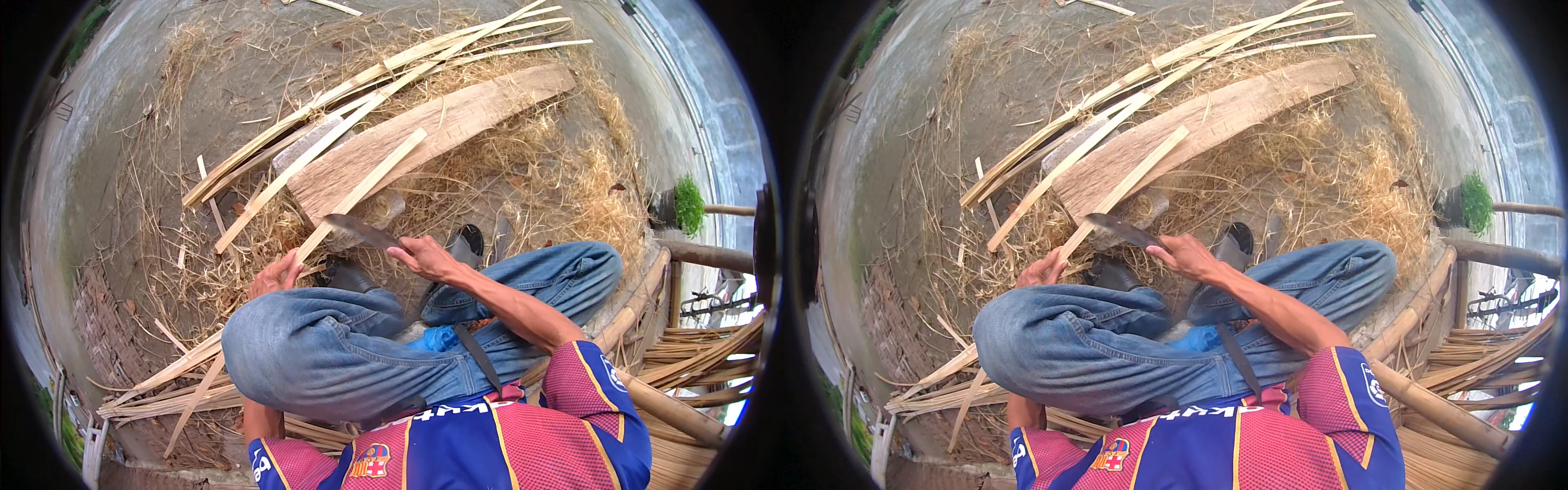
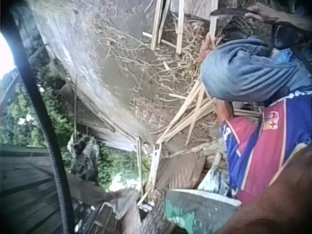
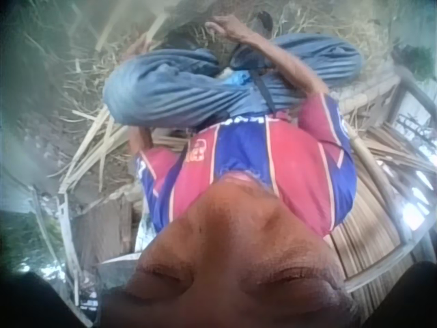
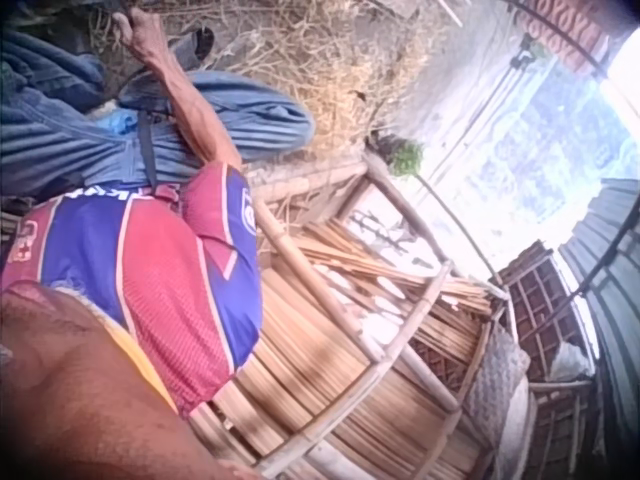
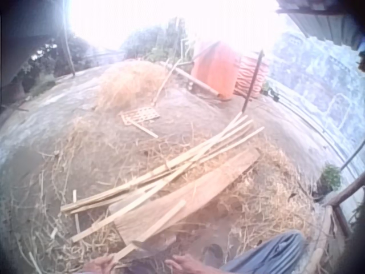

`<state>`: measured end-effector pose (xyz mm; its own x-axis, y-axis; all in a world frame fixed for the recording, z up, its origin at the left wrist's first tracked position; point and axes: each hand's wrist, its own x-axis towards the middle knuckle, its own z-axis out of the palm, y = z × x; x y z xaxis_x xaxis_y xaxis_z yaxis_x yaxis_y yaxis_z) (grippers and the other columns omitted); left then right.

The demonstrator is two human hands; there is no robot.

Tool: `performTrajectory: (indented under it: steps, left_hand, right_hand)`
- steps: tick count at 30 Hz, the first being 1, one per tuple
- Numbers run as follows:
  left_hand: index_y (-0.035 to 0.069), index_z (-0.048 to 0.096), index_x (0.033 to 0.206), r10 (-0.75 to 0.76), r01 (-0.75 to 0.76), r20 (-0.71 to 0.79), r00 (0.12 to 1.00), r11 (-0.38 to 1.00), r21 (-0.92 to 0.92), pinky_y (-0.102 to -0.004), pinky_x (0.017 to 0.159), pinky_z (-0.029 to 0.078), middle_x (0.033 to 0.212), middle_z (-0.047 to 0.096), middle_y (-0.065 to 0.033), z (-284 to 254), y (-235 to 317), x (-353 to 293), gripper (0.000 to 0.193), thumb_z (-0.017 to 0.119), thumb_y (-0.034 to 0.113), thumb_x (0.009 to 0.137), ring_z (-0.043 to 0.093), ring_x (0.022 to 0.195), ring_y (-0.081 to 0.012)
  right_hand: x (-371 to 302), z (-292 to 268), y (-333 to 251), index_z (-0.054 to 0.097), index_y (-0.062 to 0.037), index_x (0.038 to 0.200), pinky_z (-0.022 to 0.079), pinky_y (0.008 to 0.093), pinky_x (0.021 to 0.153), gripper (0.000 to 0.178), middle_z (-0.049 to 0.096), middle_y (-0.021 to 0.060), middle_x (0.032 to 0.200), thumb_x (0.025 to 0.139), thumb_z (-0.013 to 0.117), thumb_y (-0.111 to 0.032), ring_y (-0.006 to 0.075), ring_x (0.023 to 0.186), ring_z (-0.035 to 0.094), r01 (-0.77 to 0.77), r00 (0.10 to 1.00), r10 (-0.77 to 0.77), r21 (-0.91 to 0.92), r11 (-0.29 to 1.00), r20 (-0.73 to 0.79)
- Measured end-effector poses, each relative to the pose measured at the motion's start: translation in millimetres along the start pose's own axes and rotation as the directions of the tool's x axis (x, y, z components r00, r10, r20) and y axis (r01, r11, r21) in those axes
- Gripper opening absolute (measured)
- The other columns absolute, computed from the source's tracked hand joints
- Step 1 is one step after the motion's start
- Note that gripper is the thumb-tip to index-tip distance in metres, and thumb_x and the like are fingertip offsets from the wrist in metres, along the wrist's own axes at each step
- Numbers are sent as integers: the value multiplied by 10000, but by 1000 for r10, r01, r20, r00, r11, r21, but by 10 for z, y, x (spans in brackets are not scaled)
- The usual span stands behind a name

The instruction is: The person splits long bamboo strips into thinner slats using a machete on a wooden block. They repeatedly strike the bamboo, adjust the pieces, and stack the finished slats on the ground.

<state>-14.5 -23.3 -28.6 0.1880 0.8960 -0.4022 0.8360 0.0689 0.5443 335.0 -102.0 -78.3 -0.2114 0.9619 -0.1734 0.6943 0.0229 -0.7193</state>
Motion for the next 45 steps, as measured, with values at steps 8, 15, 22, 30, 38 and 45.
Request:
performTrajectory:
  steps: [8, 15, 22, 30, 38, 45]
  left_hand:
    - [248, 580, 1412, 132, -132, -44, 990, 991, 4, -398, 875, 548, 1092, 743, -122, 189, -24, 141, 533, 727, 383, 917, 712, 1010, -280]
    - [135, 601, 1348, -318, 382, 212, 924, 754, -535, -375, 697, 527, 863, 705, -127, -189, -334, -132, 546, 766, 356, 877, 665, 743, -224]
    - [136, 704, 1188, -236, 194, -211, 949, 960, -203, -387, 647, 438, 791, 616, -109, -561, -1421, -1403, 369, 743, 339, 883, 615, 731, -217]
    - [164, 695, 1223, -325, 315, -30, 945, 932, -180, -392, 643, 434, 778, 590, -100, -486, -1155, -1423, 389, 750, 339, 879, 596, 716, -217]
    - [192, 686, 1257, -210, 209, -72, 975, 978, -12, -397, 640, 430, 765, 565, -90, -383, -889, -894, 415, 757, 339, 876, 577, 700, -217]
    - [217, 678, 1288, -130, 136, -52, 990, 984, 117, -402, 637, 426, 753, 543, -82, -207, -784, -362, 441, 763, 340, 873, 560, 687, -218]
  right_hand:
    - [-25, 97, -427, 612, 31, 829, 451, 451, 554, 567, 549, 135, 587, 1035, 505, -486, 227, 523, 547, -199, 979, 179, 263, 944, 98]
    - [371, -609, 251, 615, -77, 815, 422, 308, 423, 552, 544, -10, 595, 1011, 490, -578, 100, 501, 531, -469, 830, 537, 330, 820, -154]
    - [471, -863, 372, 585, -70, 812, 399, 267, 369, 516, 531, -13, 561, 994, 550, -552, 91, 420, 497, -470, 780, 594, 442, 764, -197]
    - [149, 100, 80, 627, 2, 821, 414, 376, 563, 560, 518, 65, 603, 1007, 543, -520, 157, 609, 482, -329, 863, 445, 404, 854, -238]
    - [245, -90, -2, 582, -29, 768, 439, 323, 481, 550, 540, 44, 583, 1010, 542, -522, 128, 523, 521, -292, 908, 367, 321, 901, -204]
    - [143, 96, -98, 626, -20, 847, 452, 328, 480, 546, 530, 22, 577, 1020, 511, -525, 135, 534, 541, -348, 896, 430, 429, 834, -109]
